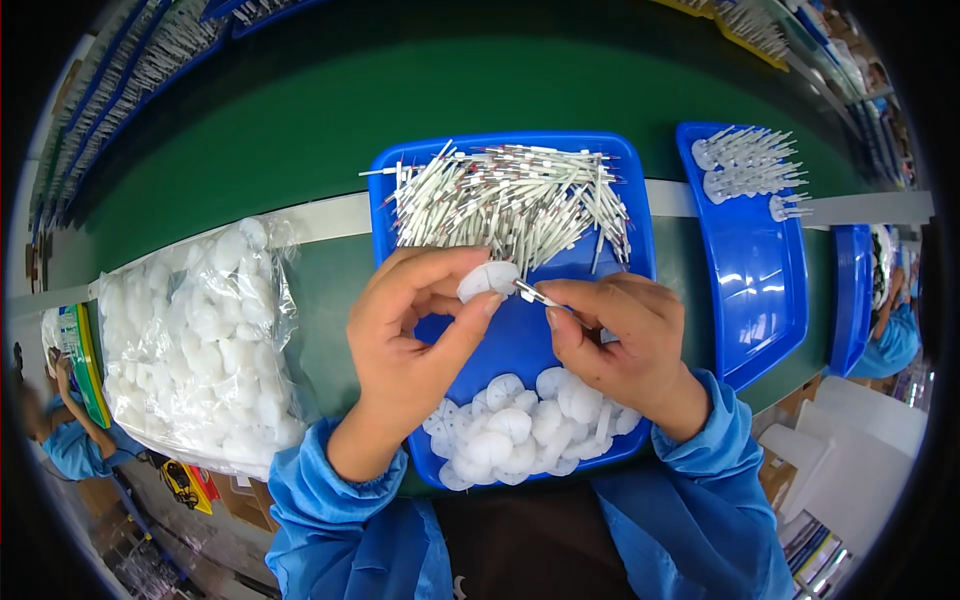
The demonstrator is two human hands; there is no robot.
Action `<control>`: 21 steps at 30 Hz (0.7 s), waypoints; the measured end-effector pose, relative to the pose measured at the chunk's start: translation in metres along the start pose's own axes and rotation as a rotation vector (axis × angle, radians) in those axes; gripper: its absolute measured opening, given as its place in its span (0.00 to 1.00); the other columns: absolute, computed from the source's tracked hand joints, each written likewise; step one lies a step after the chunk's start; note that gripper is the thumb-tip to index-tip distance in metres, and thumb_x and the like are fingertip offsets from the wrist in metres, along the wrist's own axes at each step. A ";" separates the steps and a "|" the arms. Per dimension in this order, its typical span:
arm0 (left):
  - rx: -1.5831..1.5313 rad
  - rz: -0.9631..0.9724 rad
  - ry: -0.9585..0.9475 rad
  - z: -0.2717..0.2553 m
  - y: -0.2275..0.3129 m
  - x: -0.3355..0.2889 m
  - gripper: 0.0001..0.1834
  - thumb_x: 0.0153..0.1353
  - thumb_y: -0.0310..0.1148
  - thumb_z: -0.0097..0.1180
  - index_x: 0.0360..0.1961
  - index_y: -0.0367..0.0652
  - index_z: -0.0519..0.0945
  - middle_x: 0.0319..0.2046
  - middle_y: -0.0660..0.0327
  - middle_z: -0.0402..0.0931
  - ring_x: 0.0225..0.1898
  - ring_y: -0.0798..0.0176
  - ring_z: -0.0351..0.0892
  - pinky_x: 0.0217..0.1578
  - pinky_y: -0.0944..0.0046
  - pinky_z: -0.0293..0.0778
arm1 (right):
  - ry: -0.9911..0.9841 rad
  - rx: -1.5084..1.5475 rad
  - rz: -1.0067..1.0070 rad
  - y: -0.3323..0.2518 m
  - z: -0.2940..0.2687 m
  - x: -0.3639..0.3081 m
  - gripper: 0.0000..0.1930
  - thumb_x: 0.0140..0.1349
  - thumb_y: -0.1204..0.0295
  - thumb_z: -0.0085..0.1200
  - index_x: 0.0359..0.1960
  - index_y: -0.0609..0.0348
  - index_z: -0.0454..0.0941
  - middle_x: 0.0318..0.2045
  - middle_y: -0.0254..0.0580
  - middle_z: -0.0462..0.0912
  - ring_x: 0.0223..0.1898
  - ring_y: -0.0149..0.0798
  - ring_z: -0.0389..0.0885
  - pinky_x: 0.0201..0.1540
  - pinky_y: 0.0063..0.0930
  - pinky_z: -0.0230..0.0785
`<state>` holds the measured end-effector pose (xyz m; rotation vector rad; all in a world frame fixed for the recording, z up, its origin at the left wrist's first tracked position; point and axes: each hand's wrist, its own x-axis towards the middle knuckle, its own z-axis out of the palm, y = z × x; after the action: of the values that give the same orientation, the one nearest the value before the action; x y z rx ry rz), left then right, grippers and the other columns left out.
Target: The person inserts thin white sticks into the holes of small white cotton pads. They pick up a cotton pad, insert a stick, and place the finished item into a blue tray. The process is repeated continuously throughout the clip.
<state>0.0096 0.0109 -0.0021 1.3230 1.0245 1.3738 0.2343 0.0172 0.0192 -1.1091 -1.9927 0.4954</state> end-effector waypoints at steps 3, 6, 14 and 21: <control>0.029 0.018 0.017 0.000 0.001 0.002 0.19 0.64 0.15 0.71 0.56 0.35 0.86 0.53 0.55 0.83 0.49 0.62 0.90 0.43 0.68 0.87 | -0.004 0.018 0.044 -0.002 0.001 -0.001 0.14 0.57 0.78 0.73 0.46 0.55 0.91 0.22 0.36 0.87 0.20 0.37 0.85 0.25 0.30 0.76; 0.085 0.085 0.029 0.001 -0.003 0.004 0.20 0.63 0.14 0.71 0.56 0.35 0.87 0.53 0.54 0.82 0.50 0.63 0.88 0.42 0.69 0.86 | -0.013 0.063 0.088 -0.005 0.006 -0.003 0.13 0.60 0.77 0.72 0.47 0.57 0.91 0.24 0.40 0.88 0.21 0.40 0.86 0.25 0.32 0.78; 0.168 0.123 0.018 -0.002 -0.004 0.004 0.18 0.63 0.12 0.68 0.53 0.36 0.88 0.52 0.54 0.82 0.49 0.64 0.86 0.40 0.70 0.83 | -0.082 0.160 0.172 -0.008 0.005 -0.001 0.11 0.66 0.76 0.68 0.50 0.59 0.91 0.27 0.45 0.90 0.24 0.44 0.90 0.28 0.33 0.81; 0.124 0.098 0.020 0.001 -0.008 0.003 0.17 0.66 0.14 0.66 0.54 0.38 0.88 0.54 0.53 0.89 0.49 0.66 0.87 0.38 0.72 0.81 | -0.218 0.318 0.352 -0.013 -0.007 0.003 0.11 0.70 0.75 0.66 0.52 0.63 0.90 0.27 0.45 0.89 0.25 0.34 0.90 0.29 0.27 0.79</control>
<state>0.0110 0.0158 -0.0095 1.4702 1.0855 1.4179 0.2323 0.0120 0.0335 -1.2452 -1.8156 1.1189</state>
